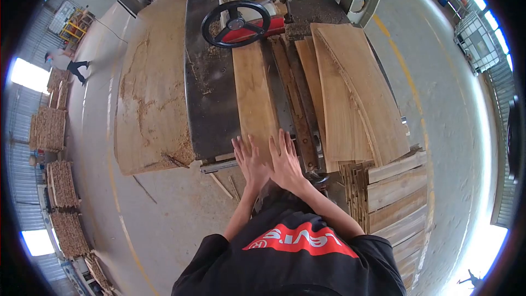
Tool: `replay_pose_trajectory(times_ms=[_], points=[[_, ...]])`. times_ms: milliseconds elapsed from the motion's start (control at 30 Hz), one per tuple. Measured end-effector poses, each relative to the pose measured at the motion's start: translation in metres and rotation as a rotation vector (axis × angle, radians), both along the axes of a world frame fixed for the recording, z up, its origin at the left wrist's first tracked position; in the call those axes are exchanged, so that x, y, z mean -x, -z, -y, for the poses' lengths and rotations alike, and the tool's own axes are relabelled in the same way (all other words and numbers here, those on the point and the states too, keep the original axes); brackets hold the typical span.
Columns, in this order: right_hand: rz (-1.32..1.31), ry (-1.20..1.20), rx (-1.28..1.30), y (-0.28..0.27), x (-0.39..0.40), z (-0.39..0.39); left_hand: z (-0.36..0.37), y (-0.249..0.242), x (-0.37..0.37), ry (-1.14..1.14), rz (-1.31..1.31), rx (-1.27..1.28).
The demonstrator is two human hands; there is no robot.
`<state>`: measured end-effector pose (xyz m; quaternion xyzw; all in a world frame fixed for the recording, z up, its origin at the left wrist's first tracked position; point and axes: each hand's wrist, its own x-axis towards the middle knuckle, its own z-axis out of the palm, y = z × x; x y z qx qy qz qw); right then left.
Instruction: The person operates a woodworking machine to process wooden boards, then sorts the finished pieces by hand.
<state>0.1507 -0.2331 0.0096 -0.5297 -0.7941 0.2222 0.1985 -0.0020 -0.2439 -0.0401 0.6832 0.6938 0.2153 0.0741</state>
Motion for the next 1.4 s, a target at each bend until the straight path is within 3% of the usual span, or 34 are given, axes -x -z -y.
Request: replay_pose_trajectory(times_ms=[300, 533, 667, 767, 867, 900, 1133, 1233, 1333, 1367, 1400], points=[[-0.201, 0.139, -0.128, 0.063, 0.029, -0.072, -0.046, 0.000, -0.005, -0.012, -0.029, -0.044], [-0.318, 0.217, -0.196, 0.063, 0.035, -0.124, -0.098, -0.004, 0.001, 0.021, -0.005, -0.106], [-0.309, 0.250, -0.210, 0.066, 0.042, -0.157, -0.133, 0.009, 0.010, 0.007, -0.107, 0.015], [-0.308, 0.260, -0.193, 0.059, 0.041, -0.179, -0.155, -0.017, 0.013, 0.076, 0.001, 0.098], [-0.315, 0.250, -0.245, 0.061, 0.042, -0.198, -0.176, -0.012, 0.021, 0.093, 0.063, 0.093], [-0.319, 0.250, -0.258, 0.061, 0.043, -0.207, -0.186, 0.003, 0.025, 0.097, 0.030, 0.059], [-0.317, 0.271, -0.260, 0.061, 0.055, -0.261, -0.239, -0.020, 0.036, 0.112, 0.026, 0.174], [-0.306, 0.289, -0.093, 0.057, 0.056, -0.270, -0.259, -0.025, 0.060, 0.235, 0.142, 0.209], [-0.303, 0.314, -0.219, 0.066, 0.052, -0.224, -0.289, -0.007, 0.113, 0.372, -0.037, 0.076], [-0.300, 0.299, -0.191, 0.065, 0.047, -0.202, -0.298, 0.003, 0.135, 0.323, 0.096, -0.070], [-0.234, 0.268, -0.181, 0.058, 0.042, -0.180, -0.318, 0.021, 0.161, 0.237, 0.050, -0.156]])
